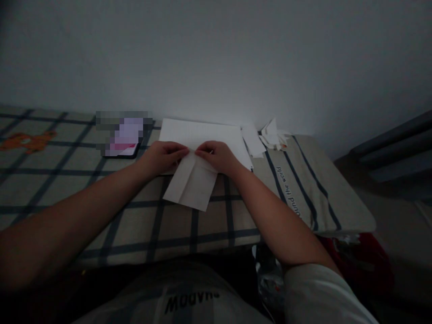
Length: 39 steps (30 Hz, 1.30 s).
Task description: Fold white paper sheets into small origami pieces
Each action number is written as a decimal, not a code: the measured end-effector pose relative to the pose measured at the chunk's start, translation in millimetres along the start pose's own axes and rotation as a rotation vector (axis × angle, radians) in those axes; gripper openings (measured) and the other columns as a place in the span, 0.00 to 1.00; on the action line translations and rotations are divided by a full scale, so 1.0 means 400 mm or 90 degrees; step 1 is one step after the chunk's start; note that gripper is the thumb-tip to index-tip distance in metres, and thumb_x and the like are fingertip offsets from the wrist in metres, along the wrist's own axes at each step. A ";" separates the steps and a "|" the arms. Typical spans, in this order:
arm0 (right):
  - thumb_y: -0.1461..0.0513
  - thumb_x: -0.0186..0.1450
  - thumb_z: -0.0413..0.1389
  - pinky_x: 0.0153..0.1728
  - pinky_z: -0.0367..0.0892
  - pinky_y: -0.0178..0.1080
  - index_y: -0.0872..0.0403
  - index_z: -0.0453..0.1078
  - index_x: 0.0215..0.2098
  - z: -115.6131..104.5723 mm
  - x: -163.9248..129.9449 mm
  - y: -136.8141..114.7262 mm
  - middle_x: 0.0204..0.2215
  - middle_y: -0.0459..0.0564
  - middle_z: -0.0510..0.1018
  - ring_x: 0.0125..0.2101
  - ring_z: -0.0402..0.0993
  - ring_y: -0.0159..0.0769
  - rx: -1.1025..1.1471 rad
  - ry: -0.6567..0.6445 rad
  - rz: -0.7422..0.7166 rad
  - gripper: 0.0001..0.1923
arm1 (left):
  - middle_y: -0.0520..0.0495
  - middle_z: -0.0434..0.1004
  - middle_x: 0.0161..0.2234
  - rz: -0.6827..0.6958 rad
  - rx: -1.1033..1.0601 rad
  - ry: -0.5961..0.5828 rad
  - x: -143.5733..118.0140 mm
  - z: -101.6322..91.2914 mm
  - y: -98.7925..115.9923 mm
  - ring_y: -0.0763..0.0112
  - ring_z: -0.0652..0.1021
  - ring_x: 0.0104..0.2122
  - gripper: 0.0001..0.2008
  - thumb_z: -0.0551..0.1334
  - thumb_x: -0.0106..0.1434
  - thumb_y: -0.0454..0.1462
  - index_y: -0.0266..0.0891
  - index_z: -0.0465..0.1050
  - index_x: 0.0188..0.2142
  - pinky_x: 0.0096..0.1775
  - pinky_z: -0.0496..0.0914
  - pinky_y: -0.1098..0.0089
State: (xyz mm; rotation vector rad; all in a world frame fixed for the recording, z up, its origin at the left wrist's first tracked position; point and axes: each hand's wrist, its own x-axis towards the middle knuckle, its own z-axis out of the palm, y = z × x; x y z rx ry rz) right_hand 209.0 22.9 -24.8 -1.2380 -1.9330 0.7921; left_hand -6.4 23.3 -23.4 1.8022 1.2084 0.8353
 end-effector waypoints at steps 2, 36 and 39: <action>0.55 0.62 0.60 0.34 0.65 0.38 0.54 0.78 0.32 0.003 0.001 0.003 0.30 0.48 0.82 0.31 0.74 0.35 0.010 0.000 -0.003 0.10 | 0.49 0.80 0.26 -0.005 0.001 0.002 0.002 -0.003 -0.002 0.75 0.74 0.24 0.13 0.66 0.62 0.43 0.36 0.83 0.38 0.28 0.67 0.74; 0.56 0.59 0.62 0.34 0.66 0.41 0.53 0.76 0.31 -0.039 0.020 0.037 0.28 0.47 0.79 0.31 0.72 0.36 0.090 0.157 0.075 0.09 | 0.47 0.86 0.39 -0.038 0.019 -0.147 0.008 -0.021 -0.017 0.63 0.81 0.37 0.19 0.68 0.59 0.46 0.41 0.83 0.46 0.38 0.73 0.67; 0.54 0.59 0.62 0.33 0.65 0.40 0.53 0.76 0.31 -0.044 0.021 0.043 0.28 0.47 0.78 0.31 0.71 0.35 0.108 0.158 0.095 0.10 | 0.46 0.85 0.36 -0.029 0.058 -0.107 0.007 -0.024 -0.013 0.65 0.80 0.34 0.16 0.66 0.60 0.46 0.41 0.85 0.42 0.34 0.72 0.69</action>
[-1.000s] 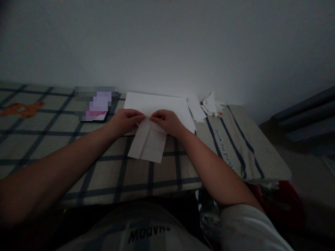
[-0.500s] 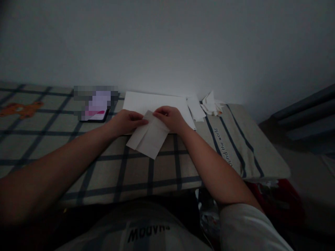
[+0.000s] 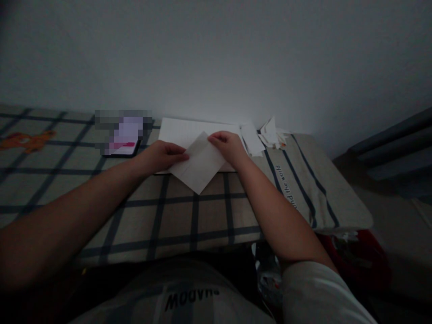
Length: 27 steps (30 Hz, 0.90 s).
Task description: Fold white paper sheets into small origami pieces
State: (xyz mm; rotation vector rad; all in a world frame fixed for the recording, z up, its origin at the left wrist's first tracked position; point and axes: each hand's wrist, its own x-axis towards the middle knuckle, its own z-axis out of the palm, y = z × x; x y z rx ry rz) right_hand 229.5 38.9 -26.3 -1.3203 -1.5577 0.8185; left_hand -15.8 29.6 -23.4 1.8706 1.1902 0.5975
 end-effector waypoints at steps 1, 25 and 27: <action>0.54 0.59 0.62 0.33 0.64 0.39 0.52 0.76 0.31 -0.001 0.000 0.001 0.28 0.47 0.78 0.31 0.71 0.35 0.001 -0.002 0.001 0.10 | 0.46 0.85 0.35 0.004 0.001 0.006 0.000 -0.001 0.000 0.65 0.79 0.33 0.16 0.66 0.60 0.46 0.41 0.85 0.42 0.33 0.71 0.69; 0.60 0.58 0.64 0.28 0.61 0.37 0.54 0.76 0.28 -0.033 0.006 -0.005 0.21 0.44 0.73 0.23 0.66 0.31 0.069 0.025 0.129 0.06 | 0.43 0.84 0.42 0.057 0.124 0.199 0.006 -0.048 -0.007 0.65 0.79 0.37 0.19 0.59 0.67 0.42 0.39 0.81 0.52 0.43 0.71 0.68; 0.59 0.58 0.64 0.28 0.61 0.37 0.54 0.75 0.28 -0.034 0.007 -0.001 0.21 0.44 0.74 0.23 0.66 0.31 0.078 0.021 0.125 0.06 | 0.43 0.83 0.41 0.058 0.115 0.226 0.008 -0.049 -0.011 0.66 0.78 0.36 0.19 0.59 0.67 0.42 0.38 0.81 0.52 0.42 0.71 0.68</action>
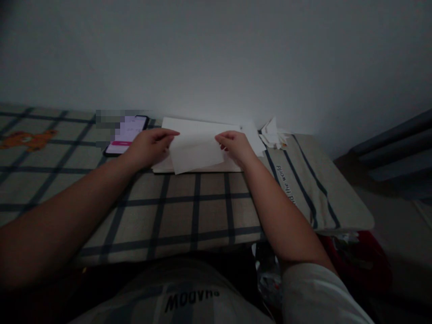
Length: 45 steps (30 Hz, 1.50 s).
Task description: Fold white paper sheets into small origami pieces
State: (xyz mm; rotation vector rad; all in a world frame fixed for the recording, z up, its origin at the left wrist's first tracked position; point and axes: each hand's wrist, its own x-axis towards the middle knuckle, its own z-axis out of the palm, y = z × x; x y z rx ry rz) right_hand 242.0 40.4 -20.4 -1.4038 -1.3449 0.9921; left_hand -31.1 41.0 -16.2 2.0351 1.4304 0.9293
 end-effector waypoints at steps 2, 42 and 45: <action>0.58 0.57 0.64 0.28 0.62 0.36 0.53 0.74 0.28 0.000 0.003 0.008 0.21 0.44 0.73 0.23 0.66 0.30 0.022 0.000 0.002 0.07 | 0.43 0.82 0.41 0.015 0.010 0.001 0.000 0.000 -0.002 0.66 0.77 0.36 0.19 0.62 0.65 0.43 0.38 0.81 0.51 0.42 0.71 0.68; 0.52 0.58 0.63 0.27 0.61 0.36 0.54 0.78 0.33 0.033 -0.067 -0.046 0.28 0.48 0.79 0.27 0.69 0.33 -0.123 -0.263 -0.057 0.14 | 0.49 0.75 0.23 -0.118 -0.171 -0.122 -0.040 0.009 0.061 0.73 0.71 0.22 0.14 0.68 0.57 0.47 0.38 0.77 0.27 0.24 0.61 0.72; 0.52 0.59 0.62 0.28 0.61 0.37 0.55 0.78 0.32 0.043 -0.078 -0.052 0.27 0.48 0.78 0.27 0.68 0.32 -0.158 -0.271 -0.092 0.15 | 0.51 0.73 0.22 -0.066 -0.105 -0.157 -0.045 0.010 0.069 0.74 0.69 0.22 0.16 0.67 0.58 0.48 0.36 0.77 0.25 0.23 0.58 0.73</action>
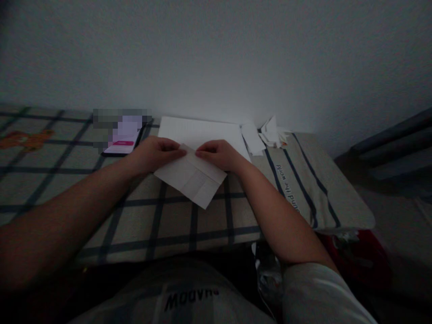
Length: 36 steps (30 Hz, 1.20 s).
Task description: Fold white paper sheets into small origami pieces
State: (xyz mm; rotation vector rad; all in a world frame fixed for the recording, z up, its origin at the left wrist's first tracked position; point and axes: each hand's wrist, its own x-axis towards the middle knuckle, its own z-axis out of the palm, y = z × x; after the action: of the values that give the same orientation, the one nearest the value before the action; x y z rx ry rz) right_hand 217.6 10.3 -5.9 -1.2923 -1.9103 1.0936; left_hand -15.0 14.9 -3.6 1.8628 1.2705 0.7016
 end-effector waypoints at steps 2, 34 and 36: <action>0.51 0.59 0.61 0.28 0.61 0.37 0.55 0.77 0.31 0.006 0.001 0.002 0.26 0.47 0.77 0.27 0.67 0.32 -0.017 -0.010 -0.010 0.15 | 0.50 0.73 0.22 0.013 0.005 -0.006 0.000 0.004 0.000 0.74 0.69 0.23 0.16 0.66 0.58 0.48 0.36 0.77 0.27 0.24 0.58 0.73; 0.50 0.60 0.59 0.26 0.53 0.36 0.52 0.64 0.24 -0.017 0.009 -0.001 0.21 0.41 0.63 0.23 0.56 0.28 -0.023 0.010 0.016 0.17 | 0.50 0.78 0.27 0.061 -0.103 0.229 0.016 0.020 -0.031 0.70 0.73 0.27 0.13 0.64 0.61 0.46 0.40 0.81 0.34 0.27 0.64 0.71; 0.51 0.60 0.60 0.27 0.54 0.36 0.52 0.64 0.24 -0.023 0.013 0.003 0.21 0.42 0.64 0.24 0.57 0.29 -0.022 0.014 0.023 0.16 | 0.50 0.77 0.27 0.058 -0.128 0.241 0.019 0.018 -0.035 0.70 0.73 0.27 0.11 0.64 0.60 0.45 0.40 0.81 0.32 0.27 0.64 0.71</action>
State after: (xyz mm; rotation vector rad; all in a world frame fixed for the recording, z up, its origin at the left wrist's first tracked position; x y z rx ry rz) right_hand 223.9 18.1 -2.5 -1.3569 -1.9040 1.0640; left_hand -14.1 22.9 -19.0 1.6808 1.2930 1.2297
